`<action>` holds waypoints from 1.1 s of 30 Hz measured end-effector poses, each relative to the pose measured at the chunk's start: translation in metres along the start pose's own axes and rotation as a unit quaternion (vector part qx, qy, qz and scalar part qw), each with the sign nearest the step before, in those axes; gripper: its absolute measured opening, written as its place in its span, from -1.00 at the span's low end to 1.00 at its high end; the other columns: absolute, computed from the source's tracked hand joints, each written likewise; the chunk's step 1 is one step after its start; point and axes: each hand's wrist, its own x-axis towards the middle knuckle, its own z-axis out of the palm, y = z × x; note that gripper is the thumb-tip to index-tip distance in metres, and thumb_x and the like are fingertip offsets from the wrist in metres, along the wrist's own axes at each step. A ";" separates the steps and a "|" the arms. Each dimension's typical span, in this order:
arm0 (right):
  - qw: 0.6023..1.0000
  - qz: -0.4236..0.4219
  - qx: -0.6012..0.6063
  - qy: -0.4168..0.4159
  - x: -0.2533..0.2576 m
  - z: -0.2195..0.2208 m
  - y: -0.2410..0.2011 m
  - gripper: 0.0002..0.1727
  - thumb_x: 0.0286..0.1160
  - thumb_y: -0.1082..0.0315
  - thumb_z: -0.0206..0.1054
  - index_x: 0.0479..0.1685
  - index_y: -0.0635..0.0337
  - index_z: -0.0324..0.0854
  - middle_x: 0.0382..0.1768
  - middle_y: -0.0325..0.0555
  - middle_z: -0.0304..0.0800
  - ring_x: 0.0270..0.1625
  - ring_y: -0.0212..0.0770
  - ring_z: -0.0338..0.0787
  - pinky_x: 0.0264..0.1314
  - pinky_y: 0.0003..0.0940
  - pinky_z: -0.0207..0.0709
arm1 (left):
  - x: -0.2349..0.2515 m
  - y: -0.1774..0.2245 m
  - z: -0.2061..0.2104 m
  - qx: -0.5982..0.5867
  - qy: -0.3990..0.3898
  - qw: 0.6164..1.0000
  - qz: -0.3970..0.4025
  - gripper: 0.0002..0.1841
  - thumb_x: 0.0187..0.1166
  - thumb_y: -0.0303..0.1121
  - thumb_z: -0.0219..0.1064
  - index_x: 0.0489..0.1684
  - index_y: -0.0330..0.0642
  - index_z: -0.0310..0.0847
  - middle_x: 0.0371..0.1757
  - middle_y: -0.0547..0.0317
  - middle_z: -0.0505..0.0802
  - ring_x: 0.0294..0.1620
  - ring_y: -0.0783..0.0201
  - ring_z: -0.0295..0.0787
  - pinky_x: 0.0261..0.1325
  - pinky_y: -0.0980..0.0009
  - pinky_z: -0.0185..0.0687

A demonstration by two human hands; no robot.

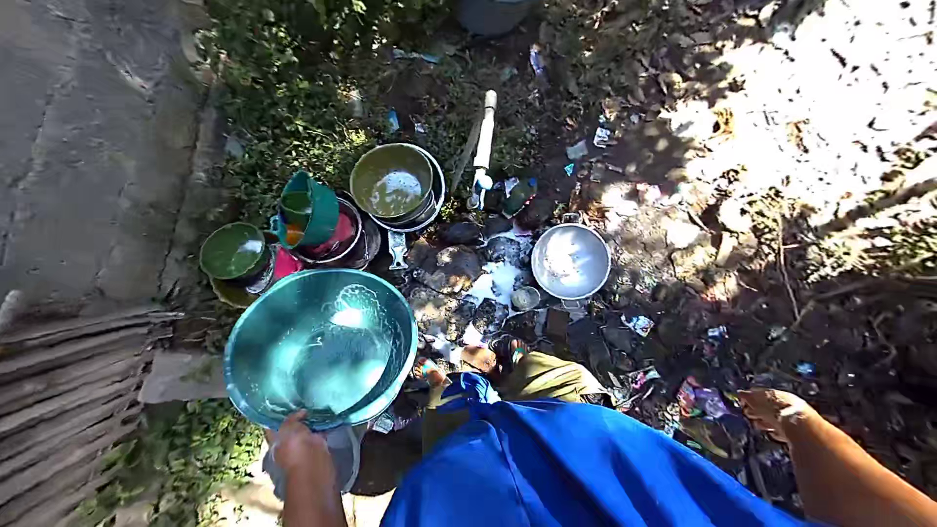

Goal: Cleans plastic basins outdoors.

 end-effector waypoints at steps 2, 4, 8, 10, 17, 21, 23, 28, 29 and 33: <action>0.997 -0.049 -0.051 -0.015 0.010 0.027 -0.004 -0.52 0.86 0.24 0.07 0.44 0.51 0.52 0.41 0.51 0.59 0.48 0.38 0.60 0.54 0.31 0.38 | 0.004 0.006 0.039 0.023 -0.044 0.999 0.015 -0.19 0.46 -0.66 0.20 0.83 -0.22 -0.01 0.61 -0.28 0.47 0.46 -0.08 0.54 0.36 -0.10 0.59; 0.988 -0.096 -0.100 -0.072 0.023 0.046 -0.033 -0.54 0.88 0.24 0.06 0.46 0.45 0.53 0.43 0.48 0.59 0.50 0.38 0.59 0.57 0.32 0.35 | -0.001 -0.002 0.069 0.048 -0.069 0.996 0.022 -0.26 0.46 -0.65 0.20 0.77 -0.26 0.11 0.55 -0.25 0.53 0.40 -0.01 0.58 0.35 -0.01 0.60; 0.969 -0.214 -0.042 -0.116 0.064 0.073 -0.144 -0.53 0.81 0.35 0.13 0.62 0.34 0.42 0.54 0.38 0.53 0.61 0.28 0.53 0.68 0.19 0.31 | -0.005 -0.031 0.146 0.127 -0.078 0.989 -0.004 -0.26 0.44 -0.62 0.25 0.76 -0.23 0.18 0.59 -0.24 0.52 0.49 -0.07 0.53 0.38 -0.11 0.56; 0.957 -0.248 -0.016 -0.148 0.097 0.099 -0.197 -0.51 0.81 0.40 0.12 0.66 0.33 0.36 0.56 0.38 0.50 0.61 0.23 0.53 0.69 0.09 0.32 | 0.003 -0.052 0.192 0.171 -0.087 0.981 -0.001 -0.22 0.38 -0.61 0.29 0.76 -0.21 0.19 0.57 -0.26 0.54 0.49 -0.12 0.55 0.35 -0.18 0.57; 0.942 -0.297 -0.079 -0.135 0.283 0.268 -0.323 -0.53 0.76 0.45 0.08 0.62 0.28 0.46 0.54 0.33 0.56 0.63 0.25 0.51 0.69 0.21 0.27 | 0.073 -0.157 0.338 0.184 -0.207 0.959 0.063 -0.44 0.34 -0.66 0.29 0.44 -0.33 0.45 0.19 -0.11 0.74 0.06 0.15 0.76 0.05 0.12 0.74; 0.921 -0.294 -0.214 -0.144 0.380 0.344 -0.366 -0.50 0.71 0.49 0.11 0.61 0.45 0.41 0.59 0.43 0.46 0.71 0.34 0.38 0.76 0.25 0.13 | 0.120 -0.202 0.395 0.147 -0.242 0.956 0.077 -0.40 0.36 -0.70 0.28 0.51 -0.31 0.42 0.23 -0.10 0.71 0.09 0.17 0.73 0.07 0.15 0.74; 0.897 -0.296 -0.292 -0.147 0.427 0.379 -0.376 -0.49 0.67 0.40 0.22 0.54 0.49 0.45 0.58 0.43 0.47 0.70 0.35 0.39 0.74 0.30 0.14 | 0.145 -0.223 0.416 0.160 -0.231 0.955 0.092 -0.46 0.32 -0.65 0.34 0.40 -0.32 0.52 0.15 -0.10 0.76 0.04 0.14 0.78 -0.01 0.11 0.77; 0.913 -0.339 -0.212 0.083 0.447 0.439 -0.362 -0.47 0.56 0.18 0.35 0.14 0.62 0.64 0.19 0.58 0.68 0.36 0.52 0.64 0.46 0.49 0.37 | 0.168 -0.252 0.452 0.150 -0.242 0.954 0.097 -0.35 0.32 -0.64 0.40 0.54 -0.21 0.43 0.28 -0.12 0.71 0.15 0.09 0.72 0.07 0.06 0.72; 0.929 -0.280 -0.241 0.006 0.422 0.425 -0.375 -0.46 0.68 0.20 0.28 0.39 0.56 0.52 0.42 0.50 0.57 0.56 0.41 0.51 0.64 0.34 0.25 | 0.170 -0.257 0.454 0.139 -0.264 0.950 0.093 -0.30 0.34 -0.66 0.37 0.61 -0.14 0.40 0.34 -0.13 0.68 0.21 0.07 0.70 0.10 0.03 0.70; 0.866 -0.343 -0.361 -0.047 0.434 0.398 -0.384 -0.63 0.65 0.36 0.26 0.25 0.50 0.64 0.27 0.42 0.71 0.40 0.35 0.66 0.51 0.32 0.40 | 0.192 -0.268 0.463 0.113 -0.365 0.916 0.121 -0.17 0.35 -0.68 0.29 0.77 0.06 0.28 0.54 -0.09 0.61 0.45 0.05 0.63 0.30 -0.02 0.67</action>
